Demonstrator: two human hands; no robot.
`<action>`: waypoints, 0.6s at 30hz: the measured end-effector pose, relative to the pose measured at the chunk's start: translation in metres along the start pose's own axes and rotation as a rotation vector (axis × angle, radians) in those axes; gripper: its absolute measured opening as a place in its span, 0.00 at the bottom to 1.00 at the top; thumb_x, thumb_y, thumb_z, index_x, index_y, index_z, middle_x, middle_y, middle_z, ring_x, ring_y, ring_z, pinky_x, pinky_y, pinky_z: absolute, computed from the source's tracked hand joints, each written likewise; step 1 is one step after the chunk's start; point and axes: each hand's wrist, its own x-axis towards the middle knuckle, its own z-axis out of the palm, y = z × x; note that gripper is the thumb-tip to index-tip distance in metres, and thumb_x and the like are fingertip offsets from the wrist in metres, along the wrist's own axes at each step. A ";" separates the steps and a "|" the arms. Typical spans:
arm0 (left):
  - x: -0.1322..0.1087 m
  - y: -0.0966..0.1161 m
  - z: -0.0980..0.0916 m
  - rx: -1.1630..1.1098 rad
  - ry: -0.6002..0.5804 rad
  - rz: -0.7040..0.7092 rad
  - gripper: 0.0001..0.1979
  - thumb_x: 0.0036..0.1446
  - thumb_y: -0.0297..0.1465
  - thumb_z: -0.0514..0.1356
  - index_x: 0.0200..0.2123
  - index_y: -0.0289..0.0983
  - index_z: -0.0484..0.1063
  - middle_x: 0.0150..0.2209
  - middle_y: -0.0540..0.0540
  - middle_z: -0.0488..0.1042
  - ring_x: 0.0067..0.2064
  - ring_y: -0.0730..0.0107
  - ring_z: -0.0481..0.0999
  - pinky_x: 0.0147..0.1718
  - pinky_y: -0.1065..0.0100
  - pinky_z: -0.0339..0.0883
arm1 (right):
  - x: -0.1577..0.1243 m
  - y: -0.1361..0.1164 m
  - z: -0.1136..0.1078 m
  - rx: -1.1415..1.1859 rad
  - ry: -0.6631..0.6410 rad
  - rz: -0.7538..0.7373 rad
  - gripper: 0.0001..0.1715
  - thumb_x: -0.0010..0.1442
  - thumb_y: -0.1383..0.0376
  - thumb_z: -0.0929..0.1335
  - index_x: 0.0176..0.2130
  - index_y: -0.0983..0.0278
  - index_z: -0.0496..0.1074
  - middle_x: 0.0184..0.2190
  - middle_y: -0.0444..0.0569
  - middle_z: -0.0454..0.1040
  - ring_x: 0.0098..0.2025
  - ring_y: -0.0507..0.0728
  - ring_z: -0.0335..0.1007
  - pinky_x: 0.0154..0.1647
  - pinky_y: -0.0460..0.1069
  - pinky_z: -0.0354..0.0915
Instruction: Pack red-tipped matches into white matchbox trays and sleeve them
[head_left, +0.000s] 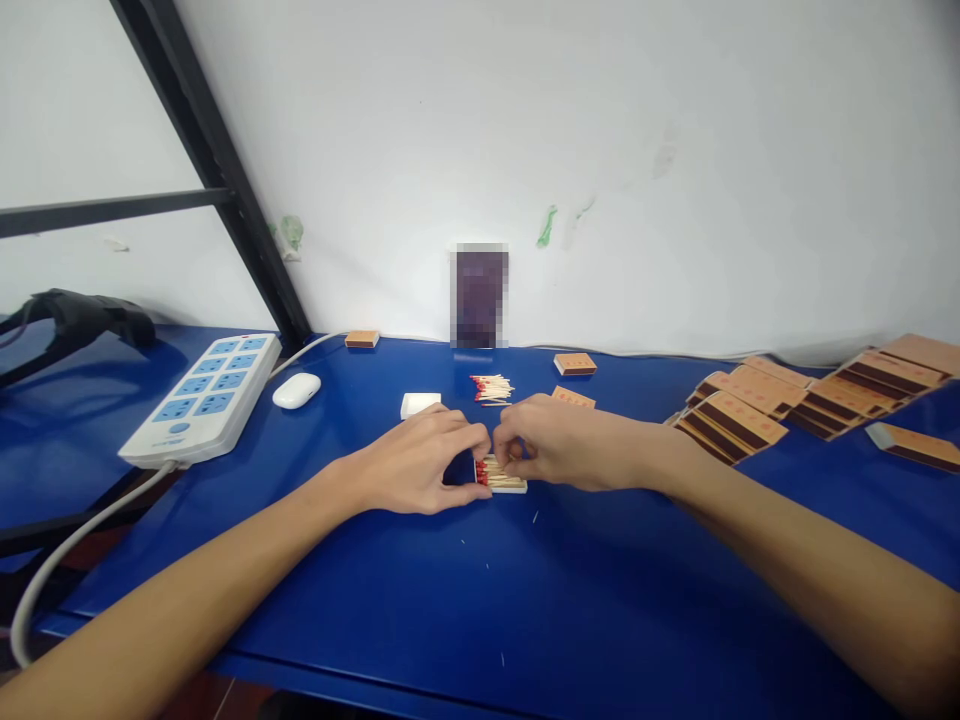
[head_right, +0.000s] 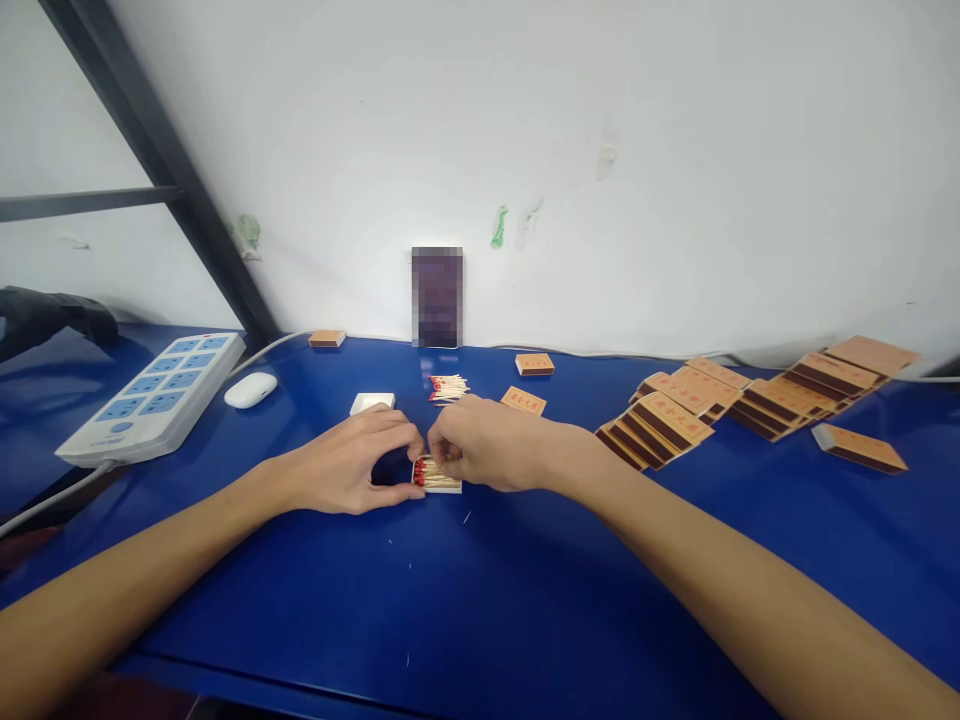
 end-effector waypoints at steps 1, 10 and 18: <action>0.000 0.000 0.000 0.003 0.001 -0.002 0.16 0.57 0.44 0.59 0.38 0.38 0.66 0.33 0.48 0.69 0.35 0.66 0.67 0.40 0.64 0.60 | 0.000 0.000 0.000 -0.007 0.004 0.006 0.05 0.56 0.66 0.67 0.30 0.63 0.73 0.27 0.44 0.74 0.29 0.51 0.66 0.29 0.46 0.57; 0.001 0.000 -0.001 -0.011 -0.008 0.103 0.12 0.62 0.39 0.56 0.44 0.38 0.70 0.39 0.46 0.73 0.41 0.65 0.70 0.44 0.63 0.60 | -0.005 -0.004 -0.020 -0.057 0.077 0.183 0.13 0.60 0.60 0.64 0.28 0.62 0.73 0.22 0.43 0.71 0.26 0.51 0.63 0.28 0.47 0.54; 0.001 0.000 0.000 0.011 -0.025 0.129 0.14 0.64 0.38 0.53 0.47 0.37 0.70 0.44 0.44 0.74 0.44 0.63 0.70 0.46 0.60 0.60 | 0.016 0.028 0.008 -0.335 0.298 0.379 0.12 0.62 0.65 0.62 0.43 0.64 0.72 0.37 0.51 0.74 0.36 0.56 0.69 0.31 0.48 0.56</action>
